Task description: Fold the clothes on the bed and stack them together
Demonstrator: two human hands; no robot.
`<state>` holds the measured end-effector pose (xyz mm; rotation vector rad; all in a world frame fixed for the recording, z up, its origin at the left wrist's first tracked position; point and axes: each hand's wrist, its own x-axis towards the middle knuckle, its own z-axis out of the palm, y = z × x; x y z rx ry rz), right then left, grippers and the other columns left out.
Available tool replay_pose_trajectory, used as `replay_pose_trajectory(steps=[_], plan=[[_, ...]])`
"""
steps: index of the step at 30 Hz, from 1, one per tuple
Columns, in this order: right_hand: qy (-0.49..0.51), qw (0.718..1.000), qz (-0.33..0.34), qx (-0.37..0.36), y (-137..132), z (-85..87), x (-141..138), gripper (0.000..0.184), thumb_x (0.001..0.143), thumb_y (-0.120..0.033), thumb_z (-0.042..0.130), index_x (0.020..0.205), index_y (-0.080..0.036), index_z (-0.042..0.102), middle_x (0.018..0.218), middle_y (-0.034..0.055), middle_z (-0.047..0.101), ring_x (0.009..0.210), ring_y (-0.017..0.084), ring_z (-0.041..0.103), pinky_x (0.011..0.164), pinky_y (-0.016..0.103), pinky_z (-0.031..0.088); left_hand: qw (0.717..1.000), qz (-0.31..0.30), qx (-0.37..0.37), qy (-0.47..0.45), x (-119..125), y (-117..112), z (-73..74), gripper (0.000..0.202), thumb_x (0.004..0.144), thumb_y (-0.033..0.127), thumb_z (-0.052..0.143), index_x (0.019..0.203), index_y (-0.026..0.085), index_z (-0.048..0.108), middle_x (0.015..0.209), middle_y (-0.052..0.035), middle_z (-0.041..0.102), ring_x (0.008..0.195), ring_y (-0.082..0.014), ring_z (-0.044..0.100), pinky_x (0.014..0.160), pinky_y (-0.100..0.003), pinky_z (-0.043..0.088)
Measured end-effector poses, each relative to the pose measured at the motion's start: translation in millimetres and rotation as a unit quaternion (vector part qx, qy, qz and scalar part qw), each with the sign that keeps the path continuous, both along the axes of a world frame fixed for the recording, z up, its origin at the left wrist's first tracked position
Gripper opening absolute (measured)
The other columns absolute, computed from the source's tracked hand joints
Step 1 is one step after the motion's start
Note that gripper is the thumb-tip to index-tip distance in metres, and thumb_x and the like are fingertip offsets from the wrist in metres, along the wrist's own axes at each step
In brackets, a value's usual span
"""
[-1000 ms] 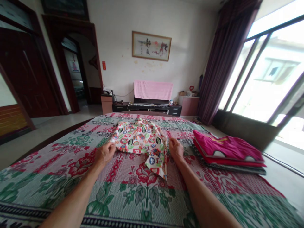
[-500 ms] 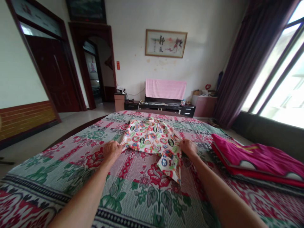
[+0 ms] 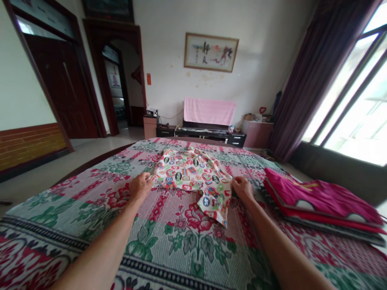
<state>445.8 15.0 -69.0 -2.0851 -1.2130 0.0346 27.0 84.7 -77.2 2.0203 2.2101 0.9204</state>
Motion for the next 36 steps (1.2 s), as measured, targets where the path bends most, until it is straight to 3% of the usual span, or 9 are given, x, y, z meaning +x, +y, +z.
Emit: replay_pose_trajectory(steps=[4,7,13,16,18,21,26,31,36], plan=[[-0.011,0.998,0.059,0.036,-15.1,-3.5,-9.3,0.036,0.074,-0.034,0.051,0.094,-0.014,0.072,0.087,0.0082,0.071,0.078,0.02,0.064,0.073,0.029,0.047,1.0,-0.002,0.007,0.022,-1.0,0.0,-3.4,0.035,0.08,0.031,0.048,0.107,0.021,0.068,0.103,-0.0093,0.073,0.091,-0.0242,0.066,0.078,-0.032,0.047],[-0.042,0.989,0.119,0.071,-26.1,-10.2,-19.7,0.03,0.069,-0.025,0.052,0.092,-0.017,0.07,0.094,0.0075,0.07,0.081,0.018,0.064,0.08,0.029,0.048,0.997,-0.025,0.063,0.031,-1.5,0.7,-4.2,0.032,0.079,0.027,0.047,0.1,0.021,0.07,0.101,-0.0087,0.072,0.094,-0.0234,0.064,0.085,-0.032,0.047],[-0.06,0.948,0.284,0.13,-45.4,-18.2,-32.2,0.032,0.059,-0.004,0.044,0.076,-0.021,0.067,0.101,0.0066,0.07,0.103,0.019,0.062,0.094,0.033,0.046,0.962,-0.209,0.177,0.016,17.6,-2.0,-1.5,0.028,0.078,0.028,0.046,0.09,0.018,0.07,0.109,-0.0098,0.069,0.105,-0.0219,0.061,0.099,-0.032,0.042],[-0.039,0.95,0.288,0.115,-54.9,-14.5,-34.7,0.036,0.058,-0.004,0.039,0.075,-0.021,0.067,0.091,0.0047,0.072,0.09,0.018,0.065,0.088,0.031,0.049,0.937,-0.318,0.139,0.026,32.1,-7.2,-4.5,0.026,0.078,0.034,0.049,0.086,0.02,0.07,0.101,-0.0078,0.07,0.099,-0.0207,0.062,0.096,-0.031,0.045],[-0.029,0.953,0.287,0.095,-58.9,-11.6,-36.5,0.037,0.059,-0.004,0.038,0.074,-0.021,0.067,0.087,0.0029,0.072,0.085,0.017,0.066,0.086,0.029,0.049,0.928,-0.356,0.1,0.04,38.2,-9.6,-7.3,0.025,0.078,0.035,0.051,0.085,0.021,0.072,0.096,-0.0069,0.071,0.094,-0.0203,0.063,0.091,-0.032,0.047],[-0.025,0.951,0.294,0.086,-59.6,-10.2,-38.8,0.037,0.057,-0.003,0.038,0.071,-0.021,0.067,0.087,0.002,0.073,0.086,0.017,0.066,0.087,0.029,0.049,0.927,-0.364,0.071,0.049,40.9,-10.3,-8.9,0.026,0.077,0.033,0.051,0.084,0.023,0.073,0.095,-0.0061,0.071,0.093,-0.0199,0.063,0.089,-0.032,0.047],[-0.037,0.935,0.342,0.081,-57.5,-8.5,-34.5,0.037,0.055,-0.002,0.039,0.069,-0.02,0.068,0.087,0.0036,0.072,0.087,0.017,0.066,0.088,0.03,0.048,0.928,-0.357,0.087,0.057,39.7,-9.8,-6.1,0.028,0.079,0.033,0.049,0.081,0.021,0.073,0.092,-0.0065,0.072,0.09,-0.0195,0.064,0.088,-0.031,0.048],[-0.003,0.897,0.442,0.025,-63.2,2.4,-18.6,0.043,0.055,-0.003,0.042,0.082,-0.019,0.072,0.108,0.0059,0.07,0.102,0.019,0.064,0.096,0.034,0.046,0.924,-0.365,0.097,0.059,39.8,-9.3,-6.1,0.028,0.078,0.033,0.047,0.08,0.022,0.073,0.093,-0.006,0.072,0.09,-0.0191,0.064,0.088,-0.031,0.048],[0.03,0.89,0.455,-0.012,-63.0,4.7,-11.4,0.044,0.056,-0.003,0.045,0.086,-0.02,0.073,0.114,0.0052,0.069,0.107,0.02,0.063,0.098,0.037,0.044,0.927,-0.358,0.086,0.066,39.1,-5.3,-8.7,0.028,0.078,0.034,0.047,0.08,0.023,0.073,0.096,-0.0056,0.072,0.092,-0.0187,0.063,0.09,-0.031,0.047]])
